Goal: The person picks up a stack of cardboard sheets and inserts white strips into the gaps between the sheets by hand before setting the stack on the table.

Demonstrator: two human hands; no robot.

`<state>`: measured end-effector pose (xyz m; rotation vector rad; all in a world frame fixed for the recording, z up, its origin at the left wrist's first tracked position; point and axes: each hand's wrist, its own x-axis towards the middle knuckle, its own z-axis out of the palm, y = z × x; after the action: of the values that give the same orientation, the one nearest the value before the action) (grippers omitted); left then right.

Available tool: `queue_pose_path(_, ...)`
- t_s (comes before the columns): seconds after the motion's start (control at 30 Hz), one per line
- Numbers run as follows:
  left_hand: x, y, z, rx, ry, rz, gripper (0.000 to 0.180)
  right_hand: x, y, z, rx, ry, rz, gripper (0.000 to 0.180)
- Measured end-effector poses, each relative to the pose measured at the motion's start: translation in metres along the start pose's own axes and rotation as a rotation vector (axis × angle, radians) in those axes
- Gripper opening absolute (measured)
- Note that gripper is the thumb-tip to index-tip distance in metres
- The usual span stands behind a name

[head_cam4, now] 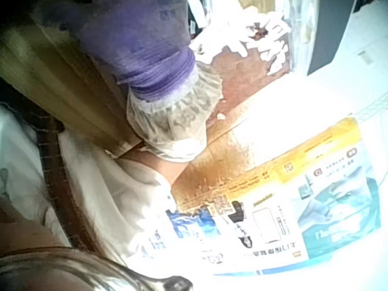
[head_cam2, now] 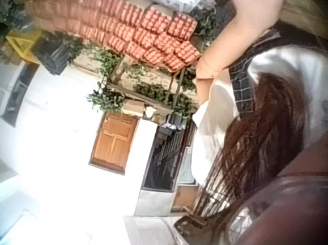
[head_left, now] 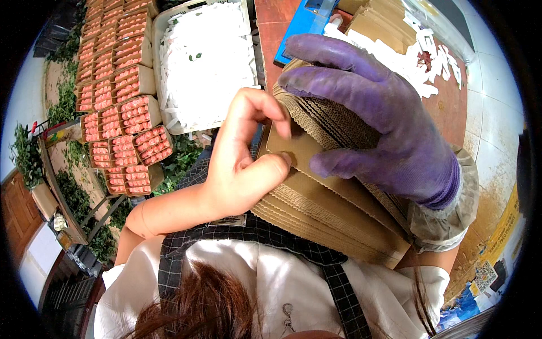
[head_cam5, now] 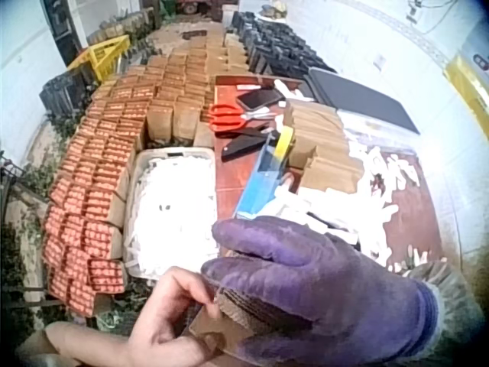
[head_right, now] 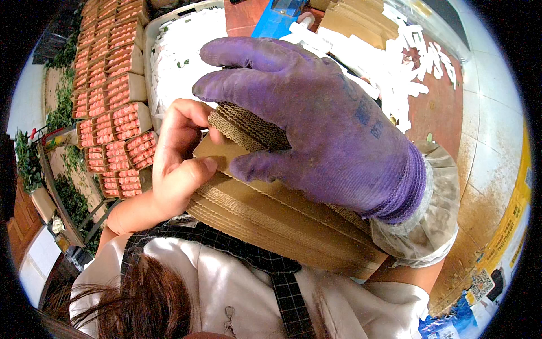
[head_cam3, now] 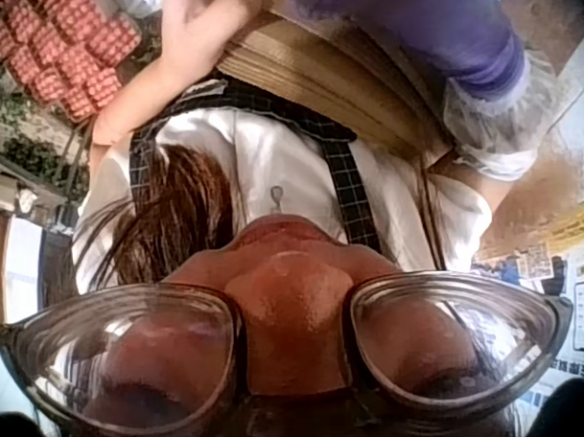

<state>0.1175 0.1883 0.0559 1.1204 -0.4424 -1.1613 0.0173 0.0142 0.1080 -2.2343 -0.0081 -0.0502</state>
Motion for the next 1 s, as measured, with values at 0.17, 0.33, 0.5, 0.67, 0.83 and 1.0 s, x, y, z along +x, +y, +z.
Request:
queue_pose_path(0.17, 0.007, 0.0, 0.0, -0.002, -0.04, -0.05, 0.024, 0.0, -0.001, 0.001, 0.029, 0.005, 0.008, 0.063)
queue_pose_path(0.33, 0.01, -0.004, 0.0, 0.03, -0.05, 0.009, 0.024, 0.0, -0.001, 0.001, 0.026, 0.014, 0.013, 0.06)
queue_pose_path(0.5, 0.006, 0.0, -0.001, 0.034, -0.04, -0.037, 0.025, 0.0, -0.001, 0.0, 0.035, 0.013, 0.023, 0.06)
queue_pose_path(0.67, 0.003, -0.009, 0.0, 0.104, 0.083, 0.076, 0.024, 0.001, -0.001, 0.001, 0.046, 0.01, 0.017, 0.062)
queue_pose_path(0.83, 0.004, -0.006, -0.004, 0.117, 0.017, 0.2, 0.025, 0.001, 0.001, 0.0, 0.023, 0.007, -0.014, 0.063)
queue_pose_path(1.0, 0.006, 0.002, 0.001, 0.105, -0.013, 0.003, 0.019, 0.002, 0.0, -0.001, 0.046, 0.0, -0.005, 0.062)
